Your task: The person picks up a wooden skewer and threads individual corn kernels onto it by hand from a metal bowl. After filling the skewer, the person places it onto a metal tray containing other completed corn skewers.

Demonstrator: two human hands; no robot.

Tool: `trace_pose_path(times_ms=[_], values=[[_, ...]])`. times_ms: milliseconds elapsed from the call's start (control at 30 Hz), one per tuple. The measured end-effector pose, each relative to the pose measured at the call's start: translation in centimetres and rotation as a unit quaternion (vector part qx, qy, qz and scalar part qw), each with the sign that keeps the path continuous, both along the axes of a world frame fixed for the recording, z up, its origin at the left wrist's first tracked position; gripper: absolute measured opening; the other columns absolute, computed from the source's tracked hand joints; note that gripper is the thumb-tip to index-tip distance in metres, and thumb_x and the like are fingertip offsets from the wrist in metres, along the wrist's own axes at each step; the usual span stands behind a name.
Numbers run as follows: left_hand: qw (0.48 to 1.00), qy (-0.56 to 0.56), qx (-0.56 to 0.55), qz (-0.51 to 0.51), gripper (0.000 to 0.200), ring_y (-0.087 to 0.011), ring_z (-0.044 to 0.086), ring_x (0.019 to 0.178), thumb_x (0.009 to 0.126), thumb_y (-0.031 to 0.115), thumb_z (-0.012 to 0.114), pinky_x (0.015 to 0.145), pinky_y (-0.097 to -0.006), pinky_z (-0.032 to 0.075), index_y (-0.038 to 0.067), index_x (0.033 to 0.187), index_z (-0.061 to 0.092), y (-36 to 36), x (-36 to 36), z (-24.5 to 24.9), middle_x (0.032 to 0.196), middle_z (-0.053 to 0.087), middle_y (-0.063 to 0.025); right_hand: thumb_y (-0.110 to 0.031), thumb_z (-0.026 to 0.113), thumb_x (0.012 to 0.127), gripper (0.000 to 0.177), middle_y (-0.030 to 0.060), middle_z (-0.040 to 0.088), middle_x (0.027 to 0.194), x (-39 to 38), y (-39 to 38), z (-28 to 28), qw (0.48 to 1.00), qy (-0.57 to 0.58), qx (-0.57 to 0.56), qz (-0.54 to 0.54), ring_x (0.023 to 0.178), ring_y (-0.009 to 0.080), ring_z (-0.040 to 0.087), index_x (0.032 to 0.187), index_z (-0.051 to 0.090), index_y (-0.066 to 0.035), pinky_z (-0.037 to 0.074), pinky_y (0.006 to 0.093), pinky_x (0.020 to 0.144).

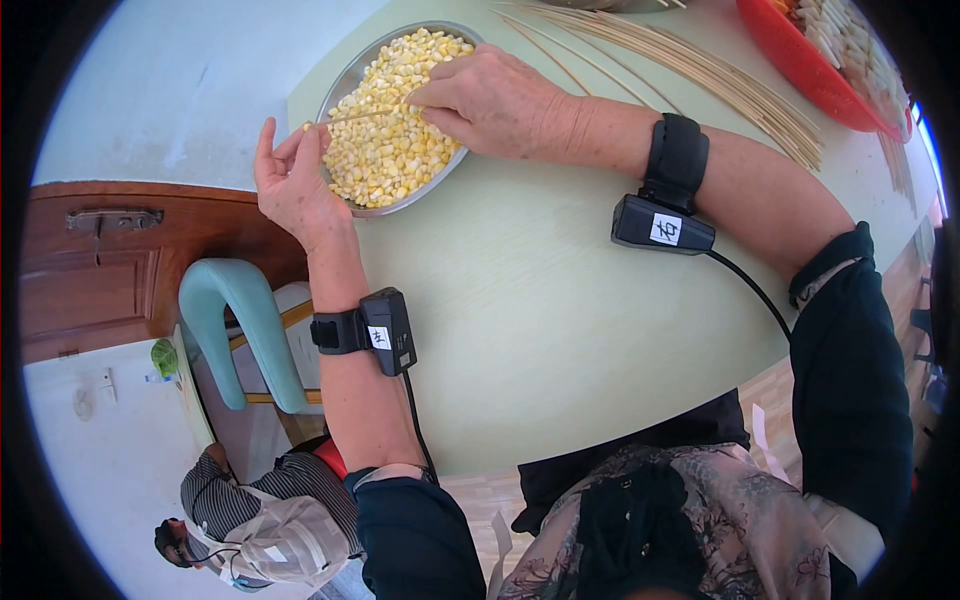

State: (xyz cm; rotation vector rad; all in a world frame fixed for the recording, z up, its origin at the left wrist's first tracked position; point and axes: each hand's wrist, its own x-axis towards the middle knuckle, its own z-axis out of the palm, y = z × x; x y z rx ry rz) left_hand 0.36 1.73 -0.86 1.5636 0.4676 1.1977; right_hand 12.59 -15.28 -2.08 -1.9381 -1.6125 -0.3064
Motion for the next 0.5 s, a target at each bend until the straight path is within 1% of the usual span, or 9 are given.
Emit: trace_pose_path(times_ms=[133, 200, 233, 300, 333, 400, 500], values=[[1.0, 0.006, -0.006, 0.003, 0.047, -0.0198, 0.063, 0.078, 0.076, -0.008, 0.062, 0.075, -0.0283, 0.053, -0.008, 0.119, 0.044, -0.13, 0.06, 0.05, 0.087, 0.062, -0.0142, -0.021, 0.049, 0.088, 0.024, 0.0104, 0.065, 0.077, 0.11, 0.09, -0.22, 1.0, 0.001, 0.005, 0.002, 0.075, 0.0211, 0.064, 0.095, 0.067, -0.007, 0.05, 0.0362, 0.074], [1.0, -0.002, -0.024, 0.007, 0.036, -0.0204, 0.064, 0.077, 0.076, -0.008, 0.062, 0.073, -0.0289, 0.054, -0.01, 0.11, 0.05, -0.19, 0.15, 0.04, 0.087, 0.062, -0.0151, -0.021, 0.049, 0.088, 0.024, 0.0103, 0.065, 0.077, 0.11, 0.07, -0.2, 1.0, 0.0, 0.009, 0.004, 0.075, 0.021, 0.064, 0.095, 0.067, -0.007, 0.05, 0.0362, 0.074], [1.0, -0.002, -0.025, 0.007, 0.036, -0.0204, 0.064, 0.077, 0.076, -0.008, 0.062, 0.073, -0.0289, 0.054, -0.01, 0.11, 0.05, -0.17, 0.17, 0.03, 0.087, 0.062, -0.0151, -0.021, 0.049, 0.088, 0.024, 0.0101, 0.066, 0.077, 0.09, 0.07, -0.17, 1.0, 0.001, 0.005, 0.002, 0.075, 0.0205, 0.064, 0.096, 0.067, -0.007, 0.05, 0.0358, 0.074], [0.999, -0.003, -0.038, 0.019, 0.023, -0.021, 0.064, 0.075, 0.076, -0.007, 0.063, 0.071, -0.0289, 0.055, -0.01, 0.098, 0.056, -0.16, 0.22, 0.04, 0.085, 0.062, -0.0157, -0.021, 0.049, 0.088, 0.024, 0.0099, 0.066, 0.077, 0.07, 0.09, -0.15, 1.0, 0.002, 0.001, 0.001, 0.075, 0.02, 0.064, 0.096, 0.067, -0.007, 0.05, 0.0355, 0.074], [0.999, -0.003, -0.038, 0.019, 0.023, -0.021, 0.064, 0.075, 0.076, -0.007, 0.063, 0.071, -0.0289, 0.055, -0.01, 0.098, 0.056, -0.17, 0.23, 0.03, 0.085, 0.062, -0.0157, -0.021, 0.049, 0.089, 0.024, 0.0098, 0.066, 0.078, 0.06, 0.13, -0.19, 1.0, 0.007, 0.001, 0.0, 0.074, 0.0193, 0.064, 0.097, 0.067, -0.007, 0.05, 0.035, 0.074], [0.999, -0.008, -0.044, 0.024, 0.016, -0.0215, 0.064, 0.075, 0.076, -0.007, 0.063, 0.07, -0.0285, 0.056, -0.01, 0.09, 0.058, -0.31, 0.26, 0.12, 0.084, 0.062, -0.0158, -0.021, 0.049, 0.089, 0.025, 0.0097, 0.066, 0.078, 0.07, 0.19, -0.25, 1.0, 0.012, 0.0, -0.001, 0.074, 0.0186, 0.064, 0.098, 0.067, -0.007, 0.05, 0.0345, 0.075], [0.999, -0.015, -0.038, 0.022, 0.017, -0.0222, 0.064, 0.074, 0.076, -0.007, 0.064, 0.07, -0.0284, 0.056, -0.011, 0.091, 0.057, -0.15, 0.26, 0.01, 0.083, 0.062, -0.0163, -0.022, 0.049, 0.089, 0.025, 0.0095, 0.066, 0.079, 0.07, 0.16, -0.22, 1.0, 0.005, -0.001, -0.001, 0.074, 0.0176, 0.064, 0.1, 0.067, -0.007, 0.05, 0.0338, 0.075]])
